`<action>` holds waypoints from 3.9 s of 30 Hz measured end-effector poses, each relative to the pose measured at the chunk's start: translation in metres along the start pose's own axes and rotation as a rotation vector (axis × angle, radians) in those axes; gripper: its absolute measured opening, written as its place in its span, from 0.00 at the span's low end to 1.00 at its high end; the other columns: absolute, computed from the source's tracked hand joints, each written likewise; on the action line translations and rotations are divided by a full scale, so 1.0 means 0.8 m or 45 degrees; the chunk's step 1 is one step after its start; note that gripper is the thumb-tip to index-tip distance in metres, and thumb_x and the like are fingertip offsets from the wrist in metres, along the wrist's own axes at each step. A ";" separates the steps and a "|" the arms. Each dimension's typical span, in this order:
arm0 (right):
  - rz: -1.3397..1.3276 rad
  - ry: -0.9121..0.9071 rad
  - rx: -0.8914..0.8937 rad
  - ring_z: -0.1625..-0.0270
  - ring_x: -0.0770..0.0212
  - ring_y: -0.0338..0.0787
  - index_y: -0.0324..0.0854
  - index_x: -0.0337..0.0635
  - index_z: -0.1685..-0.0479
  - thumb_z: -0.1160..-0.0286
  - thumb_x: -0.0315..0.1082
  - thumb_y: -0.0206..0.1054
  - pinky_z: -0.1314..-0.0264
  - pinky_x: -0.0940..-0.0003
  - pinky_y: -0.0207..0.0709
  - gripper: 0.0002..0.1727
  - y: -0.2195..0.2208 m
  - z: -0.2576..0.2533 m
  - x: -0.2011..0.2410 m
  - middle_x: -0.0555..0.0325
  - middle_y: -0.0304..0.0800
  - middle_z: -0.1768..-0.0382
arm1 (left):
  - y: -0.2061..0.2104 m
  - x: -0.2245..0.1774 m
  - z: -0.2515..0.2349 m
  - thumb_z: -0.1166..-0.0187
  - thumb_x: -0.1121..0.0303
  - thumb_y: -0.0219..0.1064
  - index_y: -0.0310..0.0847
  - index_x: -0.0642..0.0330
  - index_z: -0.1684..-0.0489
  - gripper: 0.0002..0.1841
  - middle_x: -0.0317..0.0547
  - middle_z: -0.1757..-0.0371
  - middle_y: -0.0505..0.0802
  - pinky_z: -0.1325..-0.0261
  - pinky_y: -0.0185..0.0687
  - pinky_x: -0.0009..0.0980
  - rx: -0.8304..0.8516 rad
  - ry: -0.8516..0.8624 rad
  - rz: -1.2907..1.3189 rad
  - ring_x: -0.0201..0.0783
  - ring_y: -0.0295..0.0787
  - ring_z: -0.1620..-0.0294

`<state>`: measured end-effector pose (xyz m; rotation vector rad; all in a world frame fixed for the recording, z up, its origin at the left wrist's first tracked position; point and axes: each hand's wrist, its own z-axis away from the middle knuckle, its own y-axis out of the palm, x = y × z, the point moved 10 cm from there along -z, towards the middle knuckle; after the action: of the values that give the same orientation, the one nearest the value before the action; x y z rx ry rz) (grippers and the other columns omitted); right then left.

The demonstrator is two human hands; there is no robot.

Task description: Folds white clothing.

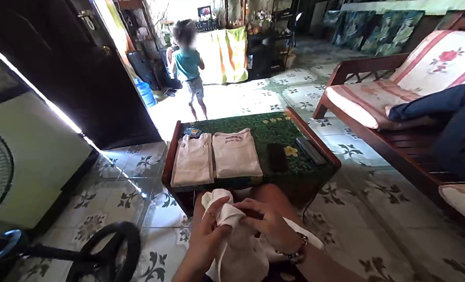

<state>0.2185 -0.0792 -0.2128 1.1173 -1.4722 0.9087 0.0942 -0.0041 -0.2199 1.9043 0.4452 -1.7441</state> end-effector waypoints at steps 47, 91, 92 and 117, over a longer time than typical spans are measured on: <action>0.631 -0.606 -0.233 0.63 0.71 0.87 0.88 0.47 0.35 0.29 0.32 0.70 0.56 0.79 0.84 0.21 -0.005 0.022 0.038 0.56 0.89 0.64 | 0.010 0.025 0.000 0.32 0.76 0.69 0.70 0.72 0.31 0.27 0.50 0.44 0.89 0.42 0.87 0.30 -0.463 0.014 -0.229 0.29 0.89 0.46; 0.762 -0.561 -0.147 0.63 0.59 0.90 0.84 0.38 0.29 0.39 0.22 0.73 0.54 0.69 0.87 0.30 0.007 0.025 0.020 0.48 0.90 0.63 | 0.013 0.039 0.012 0.32 0.82 0.70 0.62 0.76 0.21 0.34 0.58 0.35 0.87 0.34 0.85 0.32 -0.462 0.104 -0.014 0.31 0.88 0.41; 0.735 -0.533 -0.135 0.62 0.59 0.90 0.81 0.36 0.27 0.38 0.22 0.73 0.53 0.68 0.87 0.32 0.006 0.024 0.016 0.48 0.90 0.63 | 0.013 0.038 0.012 0.32 0.82 0.70 0.63 0.76 0.22 0.34 0.57 0.36 0.87 0.34 0.84 0.31 -0.457 0.114 -0.017 0.31 0.88 0.41; 0.510 -0.242 -0.082 0.64 0.64 0.86 0.80 0.39 0.25 0.39 0.22 0.71 0.57 0.71 0.83 0.33 -0.002 0.020 -0.018 0.49 0.89 0.62 | 0.022 0.028 0.014 0.33 0.86 0.68 0.69 0.78 0.29 0.29 0.56 0.35 0.88 0.34 0.84 0.30 -0.390 0.235 -0.220 0.28 0.88 0.41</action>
<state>0.2158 -0.0919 -0.2301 0.8946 -1.9124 1.0391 0.0978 -0.0271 -0.2402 1.8528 0.9142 -1.5030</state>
